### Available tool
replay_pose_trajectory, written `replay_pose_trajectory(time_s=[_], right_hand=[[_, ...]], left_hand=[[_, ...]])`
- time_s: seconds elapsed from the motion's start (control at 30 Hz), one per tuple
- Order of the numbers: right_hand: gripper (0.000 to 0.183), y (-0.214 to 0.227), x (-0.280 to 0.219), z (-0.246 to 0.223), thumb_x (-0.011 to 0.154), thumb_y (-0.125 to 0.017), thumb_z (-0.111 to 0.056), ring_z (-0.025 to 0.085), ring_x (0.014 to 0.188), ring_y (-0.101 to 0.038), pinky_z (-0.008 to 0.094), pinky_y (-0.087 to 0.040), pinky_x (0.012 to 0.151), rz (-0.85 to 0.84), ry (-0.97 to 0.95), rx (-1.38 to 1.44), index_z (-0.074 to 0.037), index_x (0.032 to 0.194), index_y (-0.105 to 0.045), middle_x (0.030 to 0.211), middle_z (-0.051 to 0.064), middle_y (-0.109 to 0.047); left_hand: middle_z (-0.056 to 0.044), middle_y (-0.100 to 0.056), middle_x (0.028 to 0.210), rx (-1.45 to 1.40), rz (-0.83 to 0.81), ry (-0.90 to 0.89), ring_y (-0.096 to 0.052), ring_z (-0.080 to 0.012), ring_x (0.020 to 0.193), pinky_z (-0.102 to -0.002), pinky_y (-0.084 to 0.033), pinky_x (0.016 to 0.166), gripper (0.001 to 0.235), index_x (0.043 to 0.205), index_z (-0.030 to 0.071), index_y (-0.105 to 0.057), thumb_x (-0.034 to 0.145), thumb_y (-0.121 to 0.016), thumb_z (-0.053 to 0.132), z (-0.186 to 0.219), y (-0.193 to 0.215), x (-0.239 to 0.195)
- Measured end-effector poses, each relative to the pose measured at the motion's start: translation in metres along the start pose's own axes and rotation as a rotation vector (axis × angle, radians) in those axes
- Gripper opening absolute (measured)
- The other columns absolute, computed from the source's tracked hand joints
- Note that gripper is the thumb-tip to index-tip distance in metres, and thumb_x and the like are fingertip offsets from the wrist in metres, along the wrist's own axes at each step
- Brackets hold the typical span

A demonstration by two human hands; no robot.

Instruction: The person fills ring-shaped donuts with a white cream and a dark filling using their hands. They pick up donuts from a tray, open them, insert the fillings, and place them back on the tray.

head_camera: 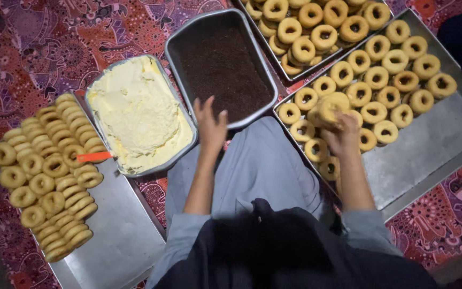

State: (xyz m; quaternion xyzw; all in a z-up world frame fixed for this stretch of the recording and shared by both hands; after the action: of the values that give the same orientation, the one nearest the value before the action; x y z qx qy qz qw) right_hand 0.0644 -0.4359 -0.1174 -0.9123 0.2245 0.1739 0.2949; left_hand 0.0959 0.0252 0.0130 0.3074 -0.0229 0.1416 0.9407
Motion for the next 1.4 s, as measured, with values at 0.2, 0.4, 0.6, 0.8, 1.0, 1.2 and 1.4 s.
replay_pose_trajectory(time_s=[0.2, 0.4, 0.6, 0.8, 1.0, 1.2, 1.4], right_hand=[[0.037, 0.234, -0.083, -0.095, 0.085, -0.08, -0.01, 0.016, 0.085, -0.07, 0.033, -0.063, 0.073, 0.496, 0.183, -0.288, -0.016, 0.114, -0.056, 0.097, 0.0, -0.068], [0.037, 0.206, -0.096, -0.034, 0.1, -0.076, -0.024, 0.015, 0.077, -0.057, 0.028, -0.05, 0.068, 0.05, -0.245, -0.619, -0.003, 0.127, -0.062, 0.092, 0.001, -0.058], [0.071, 0.174, -0.102, -0.042, 0.089, -0.077, -0.041, 0.021, 0.107, -0.059, 0.039, -0.05, 0.086, 0.137, -0.368, -0.858, -0.011, 0.149, -0.054, 0.132, 0.006, -0.061], [0.065, 0.097, -0.104, -0.119, 0.087, -0.084, -0.027, 0.041, 0.11, -0.063, 0.052, -0.051, 0.09, 0.371, 0.496, -1.642, 0.006, 0.136, -0.058, 0.126, 0.028, -0.064], [0.045, -0.003, -0.083, -0.066, 0.092, -0.082, -0.009, 0.027, 0.115, -0.067, 0.035, -0.056, 0.097, 0.133, 0.758, -1.2, 0.008, 0.13, -0.064, 0.133, 0.015, -0.068], [0.022, -0.207, -0.137, 0.127, 0.103, -0.067, -0.002, 0.02, 0.109, -0.066, 0.032, -0.052, 0.1, -0.557, 0.66, -1.205, 0.0, 0.124, -0.064, 0.116, 0.011, -0.068], [0.046, -0.31, -0.314, 0.287, 0.101, -0.065, -0.022, 0.022, 0.107, -0.064, 0.036, -0.051, 0.093, -1.291, 0.174, -1.001, 0.004, 0.138, -0.053, 0.121, 0.018, -0.066]], left_hand=[[-0.019, -0.047, 0.145, -0.224, 0.301, 0.122, -0.059, -0.028, 0.124, -0.036, -0.058, 0.101, 0.034, 0.13, 0.001, -0.06, 0.096, -0.066, 0.003, -0.121, 0.089, -0.099], [-0.017, -0.051, 0.128, -0.264, 0.772, 0.403, -0.062, -0.027, 0.112, -0.034, -0.057, 0.094, 0.027, 0.118, -0.002, -0.063, 0.092, -0.064, 0.003, -0.272, 0.183, -0.241], [-0.023, -0.059, 0.127, 0.25, 0.955, 0.853, -0.05, -0.0415, 0.123, -0.051, -0.041, 0.108, 0.052, 0.132, -0.001, -0.057, 0.086, -0.077, 0.014, -0.361, 0.275, -0.307], [-0.031, -0.051, 0.134, 0.583, 0.978, 0.719, -0.039, -0.0505, 0.128, -0.062, -0.034, 0.102, 0.085, 0.143, 0.005, -0.046, 0.074, -0.089, 0.031, -0.412, 0.382, -0.198], [-0.025, -0.053, 0.13, 0.092, 1.181, 0.941, -0.049, -0.0377, 0.113, -0.049, -0.043, 0.089, 0.061, 0.136, 0.008, -0.051, 0.086, -0.082, 0.022, -0.457, 0.371, -0.234], [-0.019, -0.057, 0.129, -1.299, 1.328, 0.241, -0.058, -0.0246, 0.1, -0.036, -0.05, 0.075, 0.046, 0.135, 0.006, -0.052, 0.095, -0.075, 0.006, -0.4, 0.294, -0.292], [-0.006, -0.057, 0.124, -1.238, 0.596, 0.28, -0.058, -0.0188, 0.115, -0.033, -0.053, 0.097, 0.053, 0.131, 0.009, -0.045, 0.086, -0.072, 0.003, -0.21, 0.137, -0.256]])
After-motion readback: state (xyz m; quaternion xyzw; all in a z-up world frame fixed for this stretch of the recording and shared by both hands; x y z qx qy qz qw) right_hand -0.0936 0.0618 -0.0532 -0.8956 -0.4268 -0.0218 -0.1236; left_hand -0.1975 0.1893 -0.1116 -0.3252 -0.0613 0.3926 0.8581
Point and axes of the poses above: each hand's wrist, its own x-axis towards the middle knuckle, its own y-axis out of the back of the hand, z = x × y, the point moved 10 cm from there along x, towards the middle knuckle
